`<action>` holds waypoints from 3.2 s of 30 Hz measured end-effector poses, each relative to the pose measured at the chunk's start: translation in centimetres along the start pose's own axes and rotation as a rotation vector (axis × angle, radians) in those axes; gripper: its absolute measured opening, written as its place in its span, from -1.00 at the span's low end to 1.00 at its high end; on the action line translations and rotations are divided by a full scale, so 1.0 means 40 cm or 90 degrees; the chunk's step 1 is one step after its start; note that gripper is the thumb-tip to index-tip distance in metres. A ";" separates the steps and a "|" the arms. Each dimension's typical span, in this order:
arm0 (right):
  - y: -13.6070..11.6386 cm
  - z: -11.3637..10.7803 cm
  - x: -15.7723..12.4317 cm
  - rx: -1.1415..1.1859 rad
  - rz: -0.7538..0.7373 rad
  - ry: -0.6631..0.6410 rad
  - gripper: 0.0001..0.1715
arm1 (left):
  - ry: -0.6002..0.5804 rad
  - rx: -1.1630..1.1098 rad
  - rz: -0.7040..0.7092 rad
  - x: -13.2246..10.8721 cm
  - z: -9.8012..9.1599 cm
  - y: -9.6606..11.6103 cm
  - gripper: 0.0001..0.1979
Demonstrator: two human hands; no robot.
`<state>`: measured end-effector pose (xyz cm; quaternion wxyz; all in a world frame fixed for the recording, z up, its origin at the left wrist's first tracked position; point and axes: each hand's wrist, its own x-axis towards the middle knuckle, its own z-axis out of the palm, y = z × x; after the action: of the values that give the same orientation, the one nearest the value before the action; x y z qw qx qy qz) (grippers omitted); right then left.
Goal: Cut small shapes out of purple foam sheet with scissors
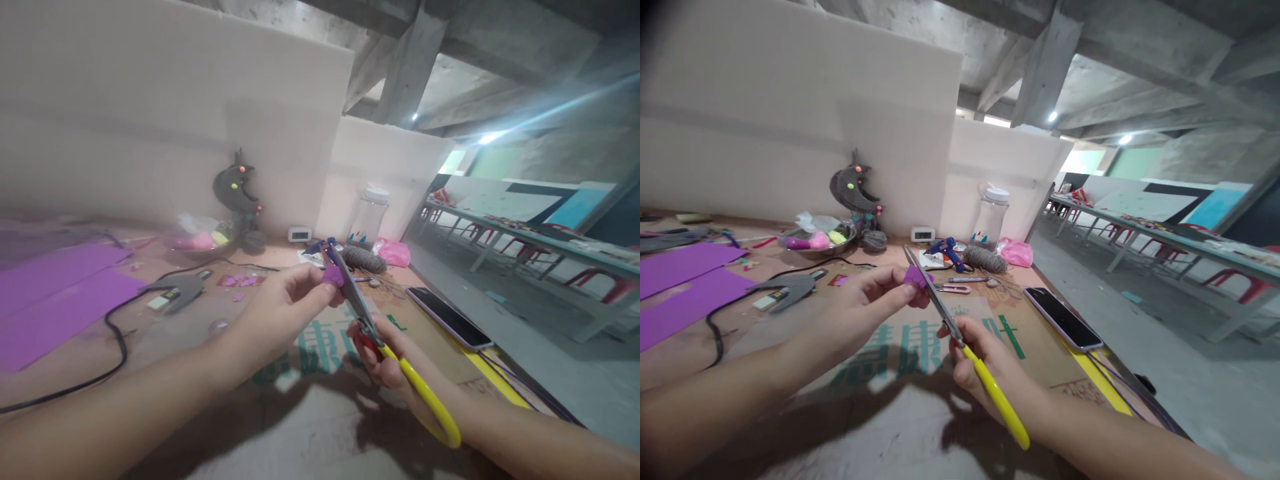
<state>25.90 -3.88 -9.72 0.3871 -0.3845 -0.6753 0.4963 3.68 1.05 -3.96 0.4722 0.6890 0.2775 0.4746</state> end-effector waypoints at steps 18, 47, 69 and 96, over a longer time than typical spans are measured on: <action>-0.040 -0.002 0.005 -0.100 -0.026 0.006 -0.22 | 0.013 0.039 0.026 0.011 -0.016 -0.003 -0.77; -0.013 -0.014 0.001 -0.087 -0.035 -0.023 -0.24 | -0.007 0.041 0.026 0.006 -0.018 -0.011 -0.76; 0.027 -0.021 0.002 -0.025 -0.024 0.003 -0.28 | 0.023 0.104 0.042 0.011 -0.028 0.011 -0.72; -0.007 -0.011 0.000 -0.054 0.000 -0.004 -0.19 | 0.009 0.187 0.046 0.014 -0.039 0.030 -0.78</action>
<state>26.24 -3.77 -9.35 0.3684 -0.3989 -0.6968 0.4686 2.40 1.64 -2.47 0.3467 0.7571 0.3222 0.4504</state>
